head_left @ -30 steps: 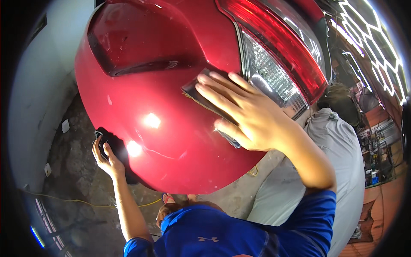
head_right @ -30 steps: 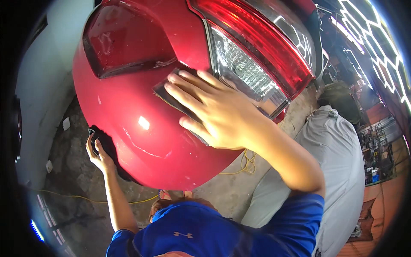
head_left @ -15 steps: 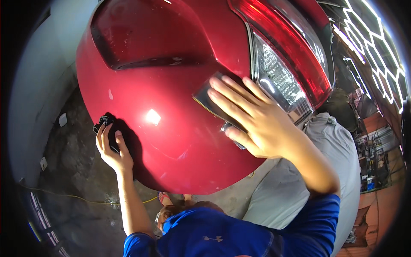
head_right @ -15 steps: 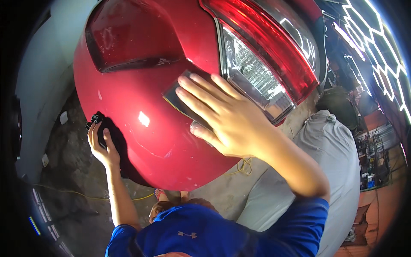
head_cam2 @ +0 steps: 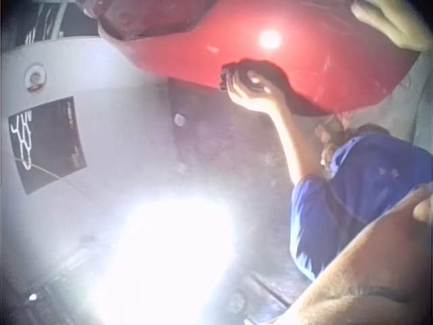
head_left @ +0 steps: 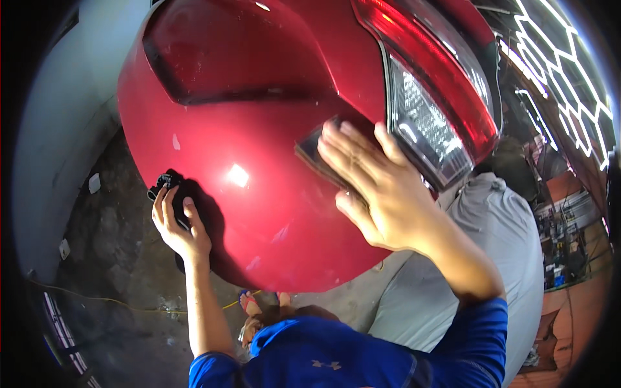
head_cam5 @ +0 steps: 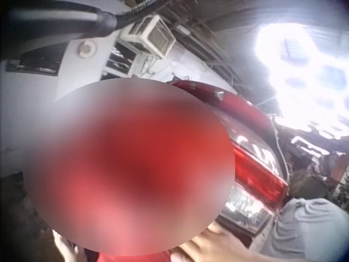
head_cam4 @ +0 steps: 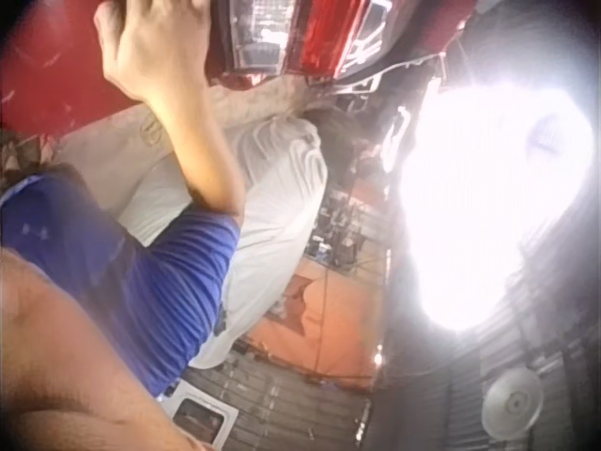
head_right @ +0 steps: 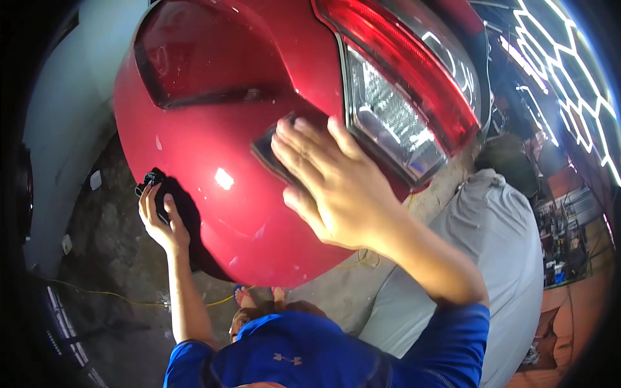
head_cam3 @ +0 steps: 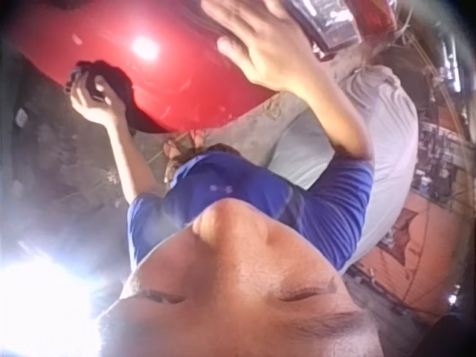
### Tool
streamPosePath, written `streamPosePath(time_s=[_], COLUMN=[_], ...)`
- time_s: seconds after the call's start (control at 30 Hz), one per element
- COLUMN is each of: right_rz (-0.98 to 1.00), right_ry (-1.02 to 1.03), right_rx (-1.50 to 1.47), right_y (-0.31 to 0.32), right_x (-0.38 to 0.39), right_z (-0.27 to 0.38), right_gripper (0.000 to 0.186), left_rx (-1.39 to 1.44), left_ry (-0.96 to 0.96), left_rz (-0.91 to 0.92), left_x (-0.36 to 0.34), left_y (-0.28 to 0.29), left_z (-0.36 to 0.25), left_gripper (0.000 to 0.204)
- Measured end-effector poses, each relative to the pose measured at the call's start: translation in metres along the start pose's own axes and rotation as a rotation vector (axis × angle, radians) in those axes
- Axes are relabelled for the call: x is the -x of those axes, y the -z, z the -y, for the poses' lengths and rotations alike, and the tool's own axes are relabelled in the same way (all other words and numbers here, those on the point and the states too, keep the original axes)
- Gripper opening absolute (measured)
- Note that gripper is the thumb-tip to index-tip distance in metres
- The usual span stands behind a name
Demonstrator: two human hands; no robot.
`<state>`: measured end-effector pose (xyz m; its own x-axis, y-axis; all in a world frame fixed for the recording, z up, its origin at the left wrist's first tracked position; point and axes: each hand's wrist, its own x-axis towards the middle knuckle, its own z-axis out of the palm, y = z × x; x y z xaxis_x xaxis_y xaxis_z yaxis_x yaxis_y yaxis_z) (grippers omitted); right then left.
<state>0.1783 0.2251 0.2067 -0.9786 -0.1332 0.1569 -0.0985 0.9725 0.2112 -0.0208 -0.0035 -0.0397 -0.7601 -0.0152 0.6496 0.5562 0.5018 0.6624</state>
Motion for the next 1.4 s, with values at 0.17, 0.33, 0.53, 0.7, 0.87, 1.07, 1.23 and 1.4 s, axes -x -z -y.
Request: streamPosePath(time_s=[0.17,0.33,0.53,0.7,0.87,1.07,1.23,1.4], right_rz=[-0.062,-0.035,0.077,0.145,0.437,0.268,0.284,0.511], right_ry=[-0.009,-0.133,0.360,0.350,0.186,0.517,0.513,0.343], right_rx=[-0.048,0.116,0.224,0.192,0.134,0.370,0.310,0.334], right_y=[-0.027,-0.014,-0.062,-0.015,0.020,-0.069,-0.046,0.008], right_x=[-0.021,-0.028,-0.142,-0.109,-0.060,-0.218,-0.209,-0.121], right_z=[0.044,0.012,0.038,0.014,-0.013,0.021,0.025,-0.010], right_gripper=[0.061,0.065,0.064,0.061,0.075,0.061,0.063,0.078], left_rx=[0.038,0.020,0.068,0.087,0.095,0.154,0.119,0.160], left_ry=[0.003,0.001,0.005,0.002,0.012,0.041,0.057,0.056], left_rz=[0.038,0.028,0.070,0.099,0.161,0.155,0.139,0.153], left_x=[0.003,-0.001,-0.002,0.000,0.003,0.005,0.006,0.005], left_y=[-0.002,0.004,-0.002,0.011,0.002,-0.006,0.001,-0.001], left_z=[-0.003,-0.007,-0.011,0.006,0.004,0.000,0.014,0.006], left_gripper=[0.037,0.036,0.037,0.042,0.044,0.046,0.048,0.048])
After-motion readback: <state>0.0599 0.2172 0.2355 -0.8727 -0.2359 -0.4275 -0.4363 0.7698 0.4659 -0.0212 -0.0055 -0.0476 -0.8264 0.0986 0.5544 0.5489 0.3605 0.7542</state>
